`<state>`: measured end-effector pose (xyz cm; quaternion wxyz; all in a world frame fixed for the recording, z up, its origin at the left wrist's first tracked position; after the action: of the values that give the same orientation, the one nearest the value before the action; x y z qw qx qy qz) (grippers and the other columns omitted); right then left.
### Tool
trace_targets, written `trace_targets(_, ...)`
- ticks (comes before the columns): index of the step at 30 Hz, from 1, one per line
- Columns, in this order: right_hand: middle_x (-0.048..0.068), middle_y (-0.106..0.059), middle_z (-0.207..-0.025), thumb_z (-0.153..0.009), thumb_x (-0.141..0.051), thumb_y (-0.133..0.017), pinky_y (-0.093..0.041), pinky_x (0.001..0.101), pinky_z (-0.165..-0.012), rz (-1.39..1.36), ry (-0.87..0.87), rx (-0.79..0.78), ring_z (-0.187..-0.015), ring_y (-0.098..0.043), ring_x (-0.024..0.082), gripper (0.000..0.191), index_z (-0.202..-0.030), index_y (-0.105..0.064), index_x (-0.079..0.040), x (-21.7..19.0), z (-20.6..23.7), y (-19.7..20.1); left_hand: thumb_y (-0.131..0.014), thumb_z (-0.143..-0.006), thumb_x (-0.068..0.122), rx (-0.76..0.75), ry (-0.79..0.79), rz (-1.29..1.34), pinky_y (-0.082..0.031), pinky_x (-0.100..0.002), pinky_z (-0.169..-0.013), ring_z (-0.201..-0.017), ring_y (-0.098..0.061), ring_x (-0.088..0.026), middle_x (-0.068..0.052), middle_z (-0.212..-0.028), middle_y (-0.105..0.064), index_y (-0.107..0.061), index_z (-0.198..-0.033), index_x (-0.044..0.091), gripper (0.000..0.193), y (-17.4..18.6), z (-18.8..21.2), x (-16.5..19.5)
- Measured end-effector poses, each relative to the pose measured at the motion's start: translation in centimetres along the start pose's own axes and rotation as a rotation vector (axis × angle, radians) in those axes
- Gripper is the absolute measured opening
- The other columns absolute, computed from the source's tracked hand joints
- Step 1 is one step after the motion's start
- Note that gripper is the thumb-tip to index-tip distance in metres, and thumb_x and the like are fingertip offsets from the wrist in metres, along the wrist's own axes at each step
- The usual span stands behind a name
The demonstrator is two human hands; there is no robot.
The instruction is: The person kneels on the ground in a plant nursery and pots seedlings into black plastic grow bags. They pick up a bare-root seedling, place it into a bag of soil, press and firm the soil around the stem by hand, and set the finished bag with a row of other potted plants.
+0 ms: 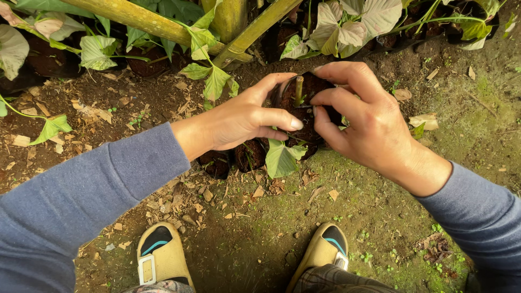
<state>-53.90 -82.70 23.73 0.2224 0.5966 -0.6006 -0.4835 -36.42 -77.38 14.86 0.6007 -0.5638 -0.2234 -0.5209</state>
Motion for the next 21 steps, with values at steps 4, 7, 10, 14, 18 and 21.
trace_targets(4,0.017,-0.060,-0.131,-0.088,0.002,-0.076,-0.060,0.0377,-0.092,-0.013,-0.007,-0.032,-0.112,-0.068,0.030,0.020,-0.105,-0.067,0.000,-0.6,-0.2,0.1,-0.070,-0.092,0.052,-0.204,-0.051,0.164,-0.051,-0.047,-0.105,-0.129,-0.054,-0.016,0.003,-0.137,-0.054,-0.029,-0.157,0.016,0.084,-0.4,0.5,0.4)
trace_targets(7,0.017,-0.061,-0.129,-0.088,0.002,-0.076,-0.059,0.0381,-0.092,-0.013,-0.003,-0.042,-0.111,-0.068,0.031,0.020,-0.105,-0.066,0.001,-0.8,-0.3,0.2,-0.060,-0.093,0.066,-0.182,0.002,0.213,-0.050,-0.047,-0.109,-0.128,-0.056,-0.019,0.000,-0.135,-0.058,-0.039,-0.151,0.016,0.080,-0.4,0.3,0.5)
trace_targets(10,0.017,-0.060,-0.128,-0.087,0.001,-0.076,-0.059,0.0387,-0.094,0.002,0.030,-0.041,-0.114,-0.067,0.032,0.020,-0.105,-0.066,0.001,-1.0,-0.4,0.2,-0.061,-0.091,0.063,-0.159,0.013,0.213,-0.051,-0.048,-0.110,-0.128,-0.057,-0.019,-0.003,-0.136,-0.059,-0.046,-0.145,0.016,0.074,-0.6,0.2,0.6)
trace_targets(14,0.017,-0.061,-0.127,-0.087,0.001,-0.076,-0.059,0.0390,-0.094,0.000,0.029,-0.052,-0.113,-0.067,0.033,0.020,-0.104,-0.066,0.000,-1.1,-0.4,0.2,-0.064,-0.091,0.059,-0.145,0.025,0.191,-0.052,-0.047,-0.110,-0.127,-0.060,-0.021,-0.007,-0.134,-0.060,-0.050,-0.142,0.012,0.070,-0.8,0.2,0.5)
trace_targets(18,0.017,-0.061,-0.126,-0.086,0.001,-0.076,-0.059,0.0389,-0.092,-0.013,0.020,-0.059,-0.111,-0.068,0.033,0.020,-0.103,-0.066,0.000,-1.3,-0.3,0.2,-0.064,-0.091,0.054,-0.114,0.026,0.193,-0.052,-0.046,-0.106,-0.124,-0.060,-0.019,-0.005,-0.132,-0.059,-0.050,-0.140,0.013,0.066,-0.7,0.3,0.2)
trace_targets(21,0.017,-0.062,-0.125,-0.085,0.001,-0.076,-0.060,0.0391,-0.091,-0.019,0.011,-0.059,-0.111,-0.068,0.033,0.019,-0.102,-0.067,0.000,-1.3,-0.4,0.3,-0.064,-0.092,0.053,-0.116,0.018,0.213,-0.053,-0.046,-0.106,-0.123,-0.061,-0.019,-0.005,-0.130,-0.060,-0.051,-0.138,0.013,0.063,-0.7,0.1,0.2)
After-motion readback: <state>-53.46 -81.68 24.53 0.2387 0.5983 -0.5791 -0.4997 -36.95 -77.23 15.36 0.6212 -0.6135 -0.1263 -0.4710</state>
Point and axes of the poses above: each hand's wrist, its own z-axis away from the middle knuckle, its own y-axis out of the back of the hand, x = y × z, the point moved 4 cm from there along -z, towards the middle knuckle
